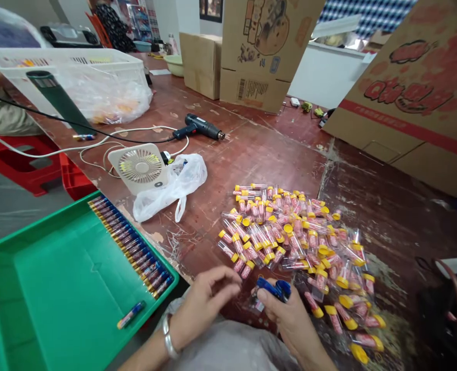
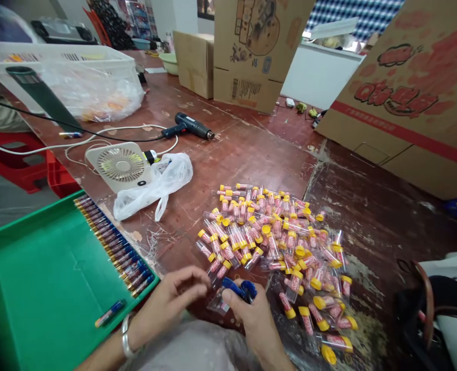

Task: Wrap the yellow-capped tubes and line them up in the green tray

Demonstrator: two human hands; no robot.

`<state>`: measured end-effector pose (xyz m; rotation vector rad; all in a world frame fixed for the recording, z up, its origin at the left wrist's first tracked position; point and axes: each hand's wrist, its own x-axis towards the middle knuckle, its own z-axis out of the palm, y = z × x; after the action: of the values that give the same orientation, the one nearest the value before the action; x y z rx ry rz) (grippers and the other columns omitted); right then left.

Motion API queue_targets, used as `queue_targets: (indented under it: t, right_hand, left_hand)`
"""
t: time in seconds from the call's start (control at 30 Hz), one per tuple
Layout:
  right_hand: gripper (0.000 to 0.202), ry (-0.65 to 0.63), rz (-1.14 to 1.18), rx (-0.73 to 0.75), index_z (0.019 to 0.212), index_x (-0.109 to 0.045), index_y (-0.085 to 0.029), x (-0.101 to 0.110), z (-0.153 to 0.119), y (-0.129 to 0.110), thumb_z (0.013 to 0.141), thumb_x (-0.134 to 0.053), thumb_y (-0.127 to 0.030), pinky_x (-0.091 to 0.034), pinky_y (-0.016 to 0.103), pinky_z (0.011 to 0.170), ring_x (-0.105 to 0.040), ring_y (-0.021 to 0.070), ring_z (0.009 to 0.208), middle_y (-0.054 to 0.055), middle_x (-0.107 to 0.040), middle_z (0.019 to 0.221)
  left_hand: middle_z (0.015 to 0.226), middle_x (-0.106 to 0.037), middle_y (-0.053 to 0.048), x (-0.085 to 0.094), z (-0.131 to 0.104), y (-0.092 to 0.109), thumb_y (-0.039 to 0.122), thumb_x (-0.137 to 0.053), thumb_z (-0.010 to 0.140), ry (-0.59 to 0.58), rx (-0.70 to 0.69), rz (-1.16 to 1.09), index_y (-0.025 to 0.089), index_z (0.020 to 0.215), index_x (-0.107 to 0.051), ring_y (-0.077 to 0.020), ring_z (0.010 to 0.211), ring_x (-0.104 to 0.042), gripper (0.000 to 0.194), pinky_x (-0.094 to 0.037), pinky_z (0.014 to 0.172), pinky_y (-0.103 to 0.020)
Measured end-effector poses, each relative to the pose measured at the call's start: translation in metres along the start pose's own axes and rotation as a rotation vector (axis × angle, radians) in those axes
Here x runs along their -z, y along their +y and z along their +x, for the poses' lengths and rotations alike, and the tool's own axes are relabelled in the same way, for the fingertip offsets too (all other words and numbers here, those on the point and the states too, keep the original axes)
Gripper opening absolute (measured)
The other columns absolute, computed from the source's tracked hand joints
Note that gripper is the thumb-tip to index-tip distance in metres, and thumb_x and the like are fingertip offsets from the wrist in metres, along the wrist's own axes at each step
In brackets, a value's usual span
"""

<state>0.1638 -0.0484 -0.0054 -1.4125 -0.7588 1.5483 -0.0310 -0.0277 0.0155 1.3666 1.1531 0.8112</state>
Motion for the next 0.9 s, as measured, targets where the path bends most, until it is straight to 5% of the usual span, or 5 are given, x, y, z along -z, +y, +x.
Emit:
queue_targets:
  t: [0.17, 0.3, 0.43, 0.67, 0.9]
  right_hand:
    - [0.04, 0.109, 0.113, 0.028, 0.066, -0.053, -0.019, 0.007, 0.009, -0.01, 0.061, -0.085, -0.042, -0.017, 0.021, 0.041, -0.019, 0.0064, 0.046, -0.011, -0.03, 0.052]
    - [0.045, 0.124, 0.193, 0.054, 0.061, -0.045, -0.02, 0.008, 0.013, -0.013, 0.061, -0.085, -0.039, -0.017, 0.02, 0.04, -0.017, 0.0061, 0.046, -0.011, -0.027, 0.053]
    - [0.049, 0.169, 0.277, 0.065, 0.058, -0.039, -0.021, 0.005, 0.016, -0.016, 0.061, -0.086, -0.036, -0.017, 0.019, 0.039, -0.016, 0.0055, 0.045, -0.012, -0.026, 0.052]
    - [0.047, 0.253, 0.439, 0.073, 0.064, -0.042, -0.022, -0.011, 0.024, -0.023, 0.06, -0.087, -0.034, -0.021, 0.017, 0.038, -0.02, 0.005, 0.043, -0.012, -0.029, 0.053]
    - [0.047, 0.184, 0.489, 0.042, 0.067, -0.045, -0.021, -0.03, 0.02, -0.029, 0.059, -0.089, -0.034, -0.023, 0.017, 0.039, -0.023, 0.005, 0.044, -0.011, -0.032, 0.054]
  left_hand:
    - [0.107, -0.062, -0.011, 0.014, 0.054, -0.016, 0.01, -0.046, 0.092, 0.054, -0.499, 0.83, 0.024, 0.115, -0.066, -0.0241, 0.094, -0.056, 0.033, -0.048, 0.08, -0.037]
    - [0.11, -0.062, -0.012, 0.015, 0.08, -0.021, 0.015, -0.051, 0.093, -0.033, -0.64, 1.04, 0.021, 0.111, -0.065, -0.0258, 0.092, -0.056, 0.024, -0.049, 0.078, -0.04]
    - [0.118, -0.059, -0.013, 0.019, 0.068, -0.013, 0.015, -0.05, 0.093, 0.033, -0.598, 0.787, 0.019, 0.11, -0.06, -0.0264, 0.108, -0.054, 0.02, -0.045, 0.092, -0.043]
    - [0.095, -0.062, -0.003, 0.0, 0.009, 0.002, 0.027, -0.06, 0.09, 0.0, -0.046, -0.044, 0.022, 0.1, -0.059, -0.0177, 0.085, -0.06, 0.012, -0.05, 0.075, -0.027]
    - [0.095, -0.064, -0.003, -0.02, -0.002, -0.005, 0.03, -0.065, 0.086, 0.016, 0.069, -0.221, 0.021, 0.1, -0.063, -0.0185, 0.086, -0.061, 0.017, -0.049, 0.077, -0.027]
